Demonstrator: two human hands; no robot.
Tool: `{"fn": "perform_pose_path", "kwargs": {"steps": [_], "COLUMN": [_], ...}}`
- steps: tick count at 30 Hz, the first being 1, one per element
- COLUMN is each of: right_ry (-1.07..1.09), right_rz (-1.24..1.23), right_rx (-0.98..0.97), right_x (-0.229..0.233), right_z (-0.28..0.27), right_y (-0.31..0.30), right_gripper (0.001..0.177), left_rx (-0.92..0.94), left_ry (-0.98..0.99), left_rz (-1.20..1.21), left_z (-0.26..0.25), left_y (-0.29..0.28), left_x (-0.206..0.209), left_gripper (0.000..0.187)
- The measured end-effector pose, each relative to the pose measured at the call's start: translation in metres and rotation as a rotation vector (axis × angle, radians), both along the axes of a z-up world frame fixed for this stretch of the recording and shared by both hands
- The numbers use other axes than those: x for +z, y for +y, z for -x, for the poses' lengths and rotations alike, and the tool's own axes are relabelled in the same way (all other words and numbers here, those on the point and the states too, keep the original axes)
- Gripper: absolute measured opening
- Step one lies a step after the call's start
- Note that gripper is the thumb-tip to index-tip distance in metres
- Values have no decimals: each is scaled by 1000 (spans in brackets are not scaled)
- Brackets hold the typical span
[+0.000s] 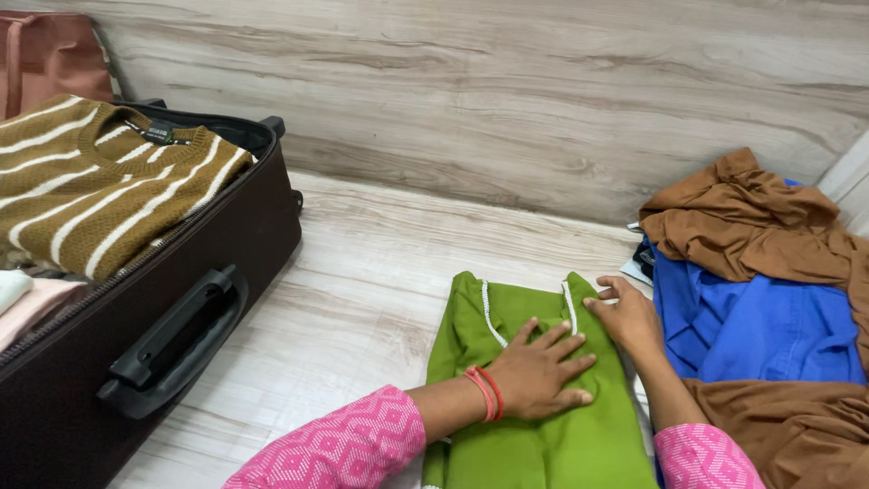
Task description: The person folds a green top, a brown pair of pants, and a blue pair of shorts, then places each item into a suitcase.
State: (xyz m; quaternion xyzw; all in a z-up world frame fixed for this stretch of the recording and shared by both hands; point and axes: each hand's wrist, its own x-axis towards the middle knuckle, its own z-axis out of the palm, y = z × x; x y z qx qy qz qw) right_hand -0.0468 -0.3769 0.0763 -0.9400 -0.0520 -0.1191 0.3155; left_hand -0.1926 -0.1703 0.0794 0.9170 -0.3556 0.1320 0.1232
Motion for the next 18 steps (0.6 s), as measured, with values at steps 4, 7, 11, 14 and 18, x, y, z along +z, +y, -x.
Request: {"fn": "perform_pose_path", "kwargs": {"steps": [4, 7, 11, 14, 18], "right_ry": [49, 152, 293, 320, 314], "right_rz": [128, -27, -258, -208, 52], "right_rx": [-42, -53, -7, 10, 55], "right_x": [16, 25, 33, 42, 44], "right_z": [18, 25, 35, 45, 50], "right_y": [6, 7, 25, 43, 66], "right_gripper": [53, 58, 66, 71, 83], "left_rx": [-44, 18, 131, 272, 737], "left_ry": [-20, -58, -145, -277, -61], "left_rz": [-111, -111, -95, -29, 83], "left_z": [-7, -34, -64, -70, -59], "left_y": [15, 44, 88, 117, 160], "left_x": [-7, -6, 0, 17, 60], "left_gripper": [75, 74, 71, 60, 44]}}
